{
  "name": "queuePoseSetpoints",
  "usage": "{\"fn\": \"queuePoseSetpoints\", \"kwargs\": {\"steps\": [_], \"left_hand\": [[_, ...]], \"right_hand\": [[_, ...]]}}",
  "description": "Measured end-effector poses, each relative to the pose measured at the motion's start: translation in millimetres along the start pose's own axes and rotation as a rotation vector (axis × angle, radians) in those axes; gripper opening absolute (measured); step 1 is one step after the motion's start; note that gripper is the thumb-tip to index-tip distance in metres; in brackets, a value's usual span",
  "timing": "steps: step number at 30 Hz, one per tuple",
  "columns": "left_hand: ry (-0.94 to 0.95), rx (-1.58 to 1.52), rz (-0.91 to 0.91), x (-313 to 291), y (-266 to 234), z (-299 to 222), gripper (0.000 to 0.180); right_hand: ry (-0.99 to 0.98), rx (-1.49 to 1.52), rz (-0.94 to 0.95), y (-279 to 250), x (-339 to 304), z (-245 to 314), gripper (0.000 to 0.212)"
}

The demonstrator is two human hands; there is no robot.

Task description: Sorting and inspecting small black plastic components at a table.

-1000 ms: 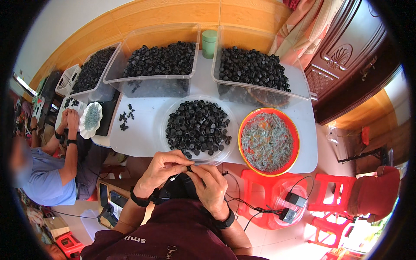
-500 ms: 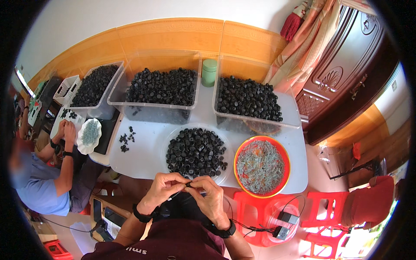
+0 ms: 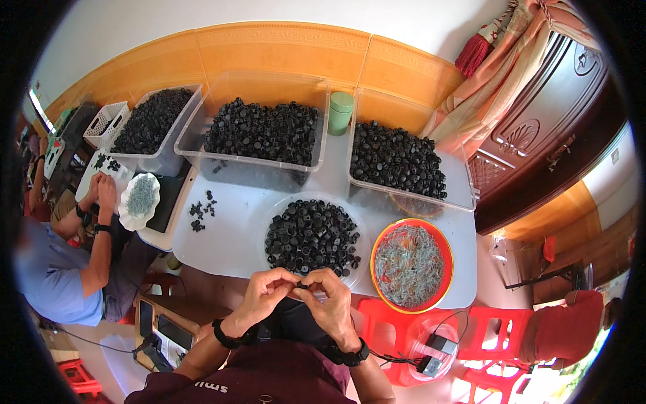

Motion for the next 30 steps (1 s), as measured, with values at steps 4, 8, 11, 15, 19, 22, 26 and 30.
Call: {"fn": "queuePoseSetpoints", "kwargs": {"steps": [4,8,11,15,19,22,26,30], "left_hand": [[-0.005,0.001,-0.04,0.1,-0.1,1.1,0.018],[-0.016,-0.032,-0.046,0.1,3.1,1.5,0.019],[-0.021,0.006,-0.036,-0.6,3.8,4.4,0.022],[-0.074,-0.093,0.029,-1.9,4.8,3.0,0.023],[-0.031,-0.128,-0.021,-4.8,-1.6,-8.9,0.028],[-0.031,-0.08,-0.097,-8.0,-16.5,-11.6,0.025],[-0.012,-0.156,-0.154,-15.9,-31.8,-9.2,0.02],[-0.023,-0.157,-0.199,-20.5,-43.2,-1.0,0.019]], "right_hand": [[-0.03,-0.01,-0.008,0.4,2.5,1.1,0.019],[-0.038,-0.084,0.004,0.2,3.3,0.7,0.019],[-0.026,-0.078,-0.01,-0.8,0.7,-1.5,0.019],[0.032,-0.064,0.022,-4.3,3.0,3.6,0.02],[0.011,-0.146,0.006,-36.0,29.7,18.9,0.019],[-0.14,-0.345,-0.21,-85.7,75.3,55.8,0.021],[-0.288,-0.336,-0.456,-105.4,101.5,90.7,0.024],[-0.251,-0.651,-0.211,-83.4,75.1,45.6,0.021]]}}
Point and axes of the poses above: each hand's wrist, its own x-axis towards the middle knuckle, its own y-axis out of the palm, z = x × y, the point moved 7 cm from there along x, towards the middle knuckle, and after that the axes turned 7 degrees about -y, right-handed, at the moved point
